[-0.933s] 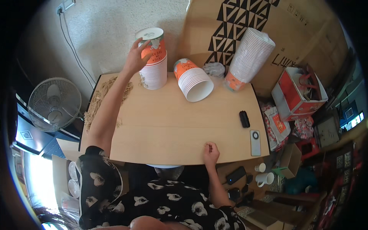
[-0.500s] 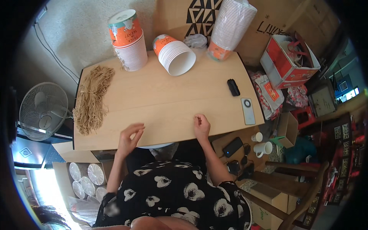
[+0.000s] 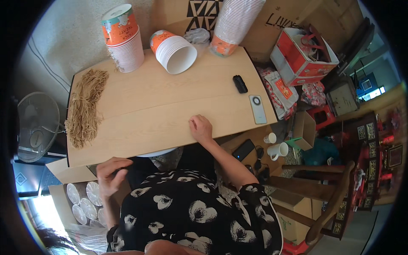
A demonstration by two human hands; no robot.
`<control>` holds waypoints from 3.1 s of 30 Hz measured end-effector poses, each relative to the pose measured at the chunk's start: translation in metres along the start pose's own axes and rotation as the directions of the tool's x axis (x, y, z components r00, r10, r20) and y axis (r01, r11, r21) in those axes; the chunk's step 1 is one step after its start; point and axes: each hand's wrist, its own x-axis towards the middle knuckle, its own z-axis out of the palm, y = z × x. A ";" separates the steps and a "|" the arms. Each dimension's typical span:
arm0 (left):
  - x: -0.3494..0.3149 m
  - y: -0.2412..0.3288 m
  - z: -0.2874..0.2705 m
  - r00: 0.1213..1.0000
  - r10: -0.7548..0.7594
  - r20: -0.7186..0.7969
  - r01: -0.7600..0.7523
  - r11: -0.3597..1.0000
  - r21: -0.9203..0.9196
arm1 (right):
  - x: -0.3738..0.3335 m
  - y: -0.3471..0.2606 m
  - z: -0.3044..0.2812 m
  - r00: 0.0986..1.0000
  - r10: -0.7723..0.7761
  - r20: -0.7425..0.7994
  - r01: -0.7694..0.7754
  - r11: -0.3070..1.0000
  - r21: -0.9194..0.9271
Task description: Threading a string through holes in paper cups to prepare them for assembly or hanging.
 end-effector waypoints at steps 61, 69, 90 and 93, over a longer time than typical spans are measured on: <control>-0.039 -0.211 0.008 0.856 0.150 -0.494 0.315 0.606 0.731 | 0.013 -0.005 0.012 0.982 -0.157 0.101 0.173 0.968 -0.179; -0.039 -0.206 0.016 0.811 0.205 -0.548 0.345 0.588 0.731 | 0.007 0.004 0.012 0.992 -0.104 0.074 0.117 0.973 -0.201; -0.035 -0.204 0.011 0.836 0.156 -0.526 0.335 0.614 0.715 | 0.114 -0.017 0.026 0.989 0.130 0.069 -0.145 0.946 0.289; -0.028 -0.202 0.011 0.809 -0.038 -0.586 0.458 0.666 0.589 | 0.182 -0.032 0.043 0.968 0.191 0.165 -0.252 0.739 0.624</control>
